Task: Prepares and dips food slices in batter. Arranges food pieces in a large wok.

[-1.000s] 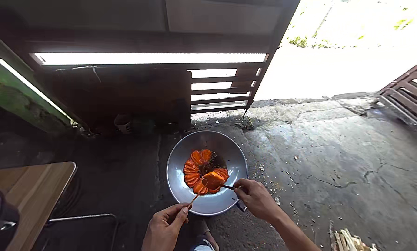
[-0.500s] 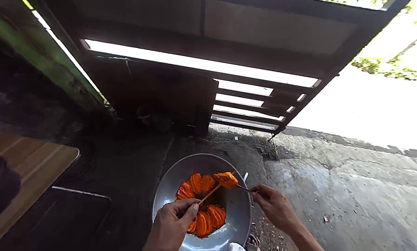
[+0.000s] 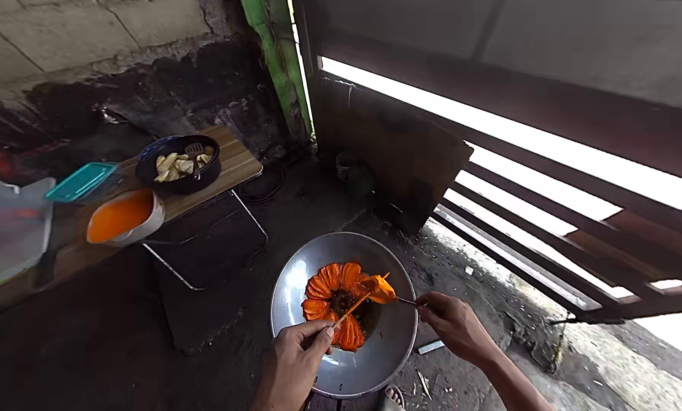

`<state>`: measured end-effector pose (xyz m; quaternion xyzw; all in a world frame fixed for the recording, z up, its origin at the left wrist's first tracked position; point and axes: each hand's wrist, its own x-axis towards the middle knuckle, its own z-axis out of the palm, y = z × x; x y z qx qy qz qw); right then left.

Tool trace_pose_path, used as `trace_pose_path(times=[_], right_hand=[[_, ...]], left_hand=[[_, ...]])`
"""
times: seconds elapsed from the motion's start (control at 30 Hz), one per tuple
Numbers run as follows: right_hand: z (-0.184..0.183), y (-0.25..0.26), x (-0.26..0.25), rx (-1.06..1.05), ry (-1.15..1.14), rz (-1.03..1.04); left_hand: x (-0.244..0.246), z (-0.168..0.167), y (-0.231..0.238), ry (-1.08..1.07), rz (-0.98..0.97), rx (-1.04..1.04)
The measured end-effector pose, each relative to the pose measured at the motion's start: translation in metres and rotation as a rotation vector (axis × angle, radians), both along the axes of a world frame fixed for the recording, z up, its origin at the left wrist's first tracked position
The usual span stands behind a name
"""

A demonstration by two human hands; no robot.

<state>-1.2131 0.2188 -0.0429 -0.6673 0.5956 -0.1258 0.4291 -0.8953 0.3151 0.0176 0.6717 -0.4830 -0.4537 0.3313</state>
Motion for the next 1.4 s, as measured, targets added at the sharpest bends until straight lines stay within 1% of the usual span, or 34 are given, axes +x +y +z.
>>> trace_pose_path(times=[0.2,0.33,0.43,0.57,0.8,0.97,1.07,1.23,1.4], right_hand=[[0.002,0.020,-0.006,-0.011,-0.027,0.104],[-0.004,0.029,-0.015,-0.009,-0.027,0.157],[-0.013,0.018,-0.021,-0.012,-0.034,0.194],[-0.032,-0.015,-0.031,-0.015,0.030,0.316],[-0.078,-0.113,-0.034,-0.122,0.176,0.708],[-0.117,-0.167,-0.017,-0.006,0.282,0.928],[-0.144,-0.182,-0.003,0.068,0.327,0.988],[-0.193,-0.196,0.028,0.191,0.447,1.091],[-0.231,-0.197,0.060,0.276,0.574,1.163]], left_hand=[[-0.022,-0.018,0.046,-0.006,0.089,-0.013],[-0.038,-0.028,0.066,0.007,0.138,0.025],[-0.049,-0.037,0.070,0.028,0.194,0.033],[-0.068,-0.062,0.057,0.032,0.253,0.095],[-0.113,-0.109,0.008,0.026,0.477,0.299],[-0.133,-0.154,-0.017,0.082,0.628,0.426],[-0.136,-0.183,-0.023,0.134,0.692,0.475],[-0.131,-0.235,-0.028,0.179,0.740,0.551],[-0.118,-0.279,-0.037,0.182,0.732,0.702]])
